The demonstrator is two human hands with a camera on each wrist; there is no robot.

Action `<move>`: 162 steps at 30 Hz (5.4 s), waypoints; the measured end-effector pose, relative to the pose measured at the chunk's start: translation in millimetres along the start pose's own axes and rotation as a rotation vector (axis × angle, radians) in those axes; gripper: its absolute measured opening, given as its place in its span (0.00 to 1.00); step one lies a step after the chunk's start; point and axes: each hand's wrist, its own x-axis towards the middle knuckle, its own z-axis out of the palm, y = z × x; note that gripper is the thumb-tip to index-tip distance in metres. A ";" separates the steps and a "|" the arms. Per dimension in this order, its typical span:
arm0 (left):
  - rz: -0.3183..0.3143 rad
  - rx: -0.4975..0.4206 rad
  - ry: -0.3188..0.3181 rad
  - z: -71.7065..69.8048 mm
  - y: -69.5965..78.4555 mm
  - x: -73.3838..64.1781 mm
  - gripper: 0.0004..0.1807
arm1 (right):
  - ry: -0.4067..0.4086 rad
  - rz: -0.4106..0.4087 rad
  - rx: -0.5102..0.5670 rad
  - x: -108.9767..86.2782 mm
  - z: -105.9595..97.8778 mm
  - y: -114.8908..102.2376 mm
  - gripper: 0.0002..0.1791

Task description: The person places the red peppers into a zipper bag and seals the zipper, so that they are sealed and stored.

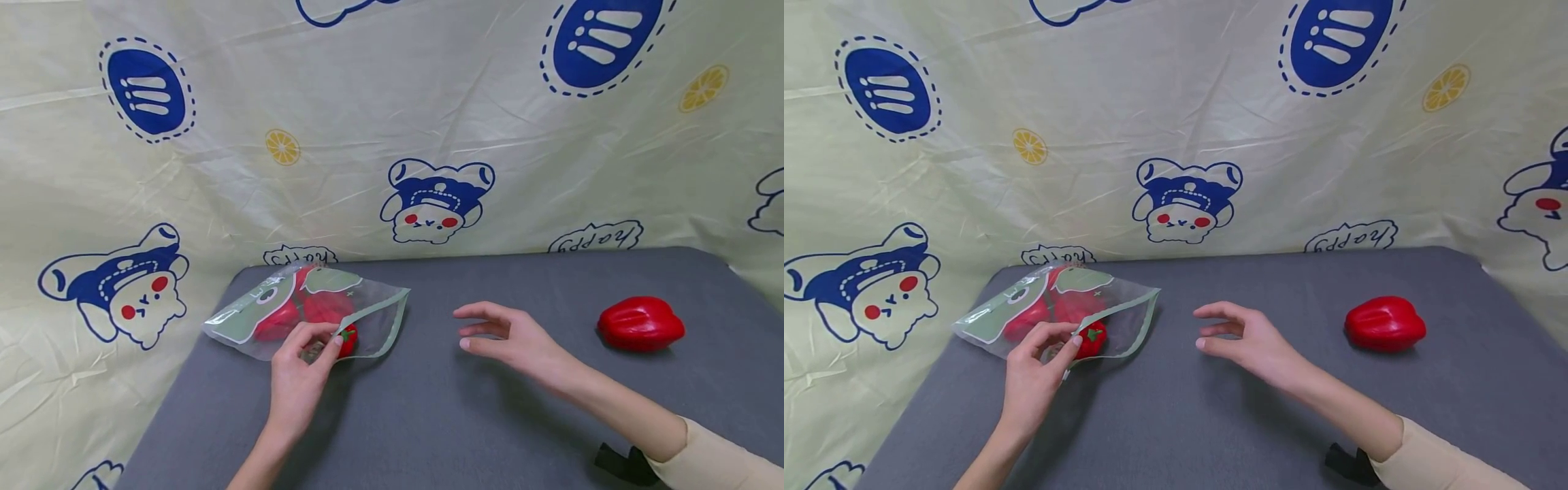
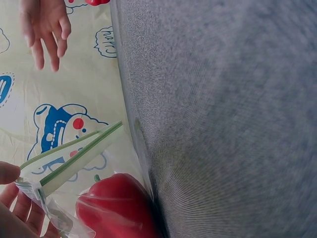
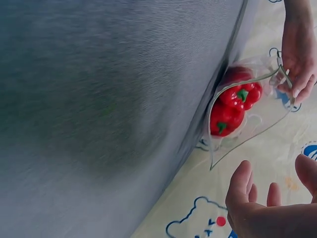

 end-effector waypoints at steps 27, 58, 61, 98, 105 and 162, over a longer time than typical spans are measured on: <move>0.033 -0.016 0.004 -1.0 0.0 0.1 0.10 | 0.153 0.024 -0.247 -69.7 -77.4 12.9 0.27; -0.017 0.036 0.024 -1.2 2.6 1.0 0.09 | 0.494 -0.148 -0.683 -114.4 -163.7 77.9 0.37; 0.003 0.027 0.030 -1.2 10.1 -0.3 0.09 | 0.484 -0.123 -0.728 -111.1 -171.5 83.1 0.39; 0.004 0.032 0.029 -3.2 33.9 -3.7 0.09 | 0.250 0.046 -0.610 -83.3 -197.0 123.1 0.48; -0.005 0.035 0.028 -2.5 35.0 -3.0 0.08 | 0.223 0.030 -0.594 -78.9 -180.0 110.9 0.48; -0.002 0.033 0.036 -2.0 32.7 -3.4 0.09 | -0.071 -0.208 -0.170 16.7 11.3 15.6 0.45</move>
